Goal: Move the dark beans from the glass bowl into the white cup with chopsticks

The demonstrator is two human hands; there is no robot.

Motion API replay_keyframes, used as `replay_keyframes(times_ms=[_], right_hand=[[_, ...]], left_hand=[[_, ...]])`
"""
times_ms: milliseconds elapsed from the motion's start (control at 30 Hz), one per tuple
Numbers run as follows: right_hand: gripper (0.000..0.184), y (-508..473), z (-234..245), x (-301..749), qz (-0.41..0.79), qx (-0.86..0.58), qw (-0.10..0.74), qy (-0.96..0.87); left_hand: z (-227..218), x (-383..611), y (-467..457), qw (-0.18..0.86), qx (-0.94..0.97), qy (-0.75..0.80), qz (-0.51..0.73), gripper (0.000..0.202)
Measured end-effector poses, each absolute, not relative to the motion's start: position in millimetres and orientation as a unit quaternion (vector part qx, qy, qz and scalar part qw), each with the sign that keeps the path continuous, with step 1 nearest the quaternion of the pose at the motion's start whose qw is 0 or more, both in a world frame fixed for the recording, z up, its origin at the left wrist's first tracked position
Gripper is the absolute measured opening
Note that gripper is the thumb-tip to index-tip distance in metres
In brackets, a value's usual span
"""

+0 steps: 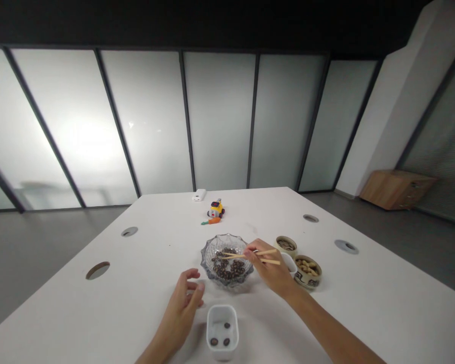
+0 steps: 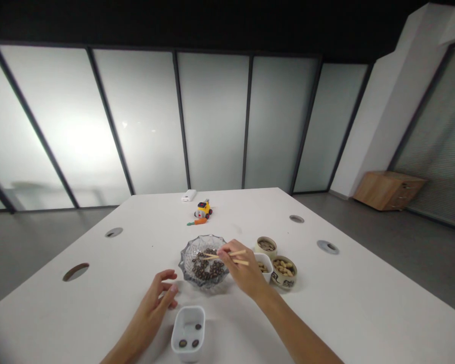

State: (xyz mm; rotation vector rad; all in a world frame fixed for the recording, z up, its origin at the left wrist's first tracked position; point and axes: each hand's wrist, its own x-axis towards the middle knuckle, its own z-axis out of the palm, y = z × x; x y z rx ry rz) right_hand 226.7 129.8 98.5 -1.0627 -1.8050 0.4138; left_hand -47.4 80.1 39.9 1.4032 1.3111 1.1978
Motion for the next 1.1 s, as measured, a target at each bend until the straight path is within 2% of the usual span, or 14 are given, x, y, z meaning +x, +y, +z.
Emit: replay_keyframes(times_ms=[233, 333, 600, 800, 867, 1033, 1100], right_hand=[[0.048, 109.7, 90.1, 235.0, 0.149, -0.453, 0.508, -0.717], [0.046, 112.1, 94.4, 237.3, 0.157, -0.477, 0.533, -0.681], [0.051, 110.3, 98.4, 231.8, 0.174, -0.465, 0.496, -0.713], [0.043, 110.0, 90.7, 227.9, 0.186, -0.432, 0.492, -0.732], [0.041, 110.7, 89.1, 228.1, 0.181, -0.427, 0.493, -0.736], [0.039, 109.7, 91.5, 228.8, 0.189, -0.416, 0.499, -0.736], [0.038, 108.6, 94.5, 228.3, 0.193, -0.410, 0.503, -0.736]], left_hand=[[44.4, -45.2, 88.9, 0.470, 0.560, 0.490, 0.474, 0.084], [47.8, -43.4, 88.0, 0.483, 0.564, 0.470, 0.477, 0.088], [48.8, -38.6, 84.6, 0.453, 0.585, 0.483, 0.468, 0.079], [49.4, -43.6, 77.0, 0.459, 0.606, 0.472, 0.447, 0.068], [48.7, -47.7, 73.7, 0.453, 0.643, 0.434, 0.440, 0.075], [46.4, -52.7, 67.1, 0.419, 0.741, 0.353, 0.388, 0.115], [47.6, -51.0, 64.5, 0.408, 0.764, 0.350, 0.356, 0.119]])
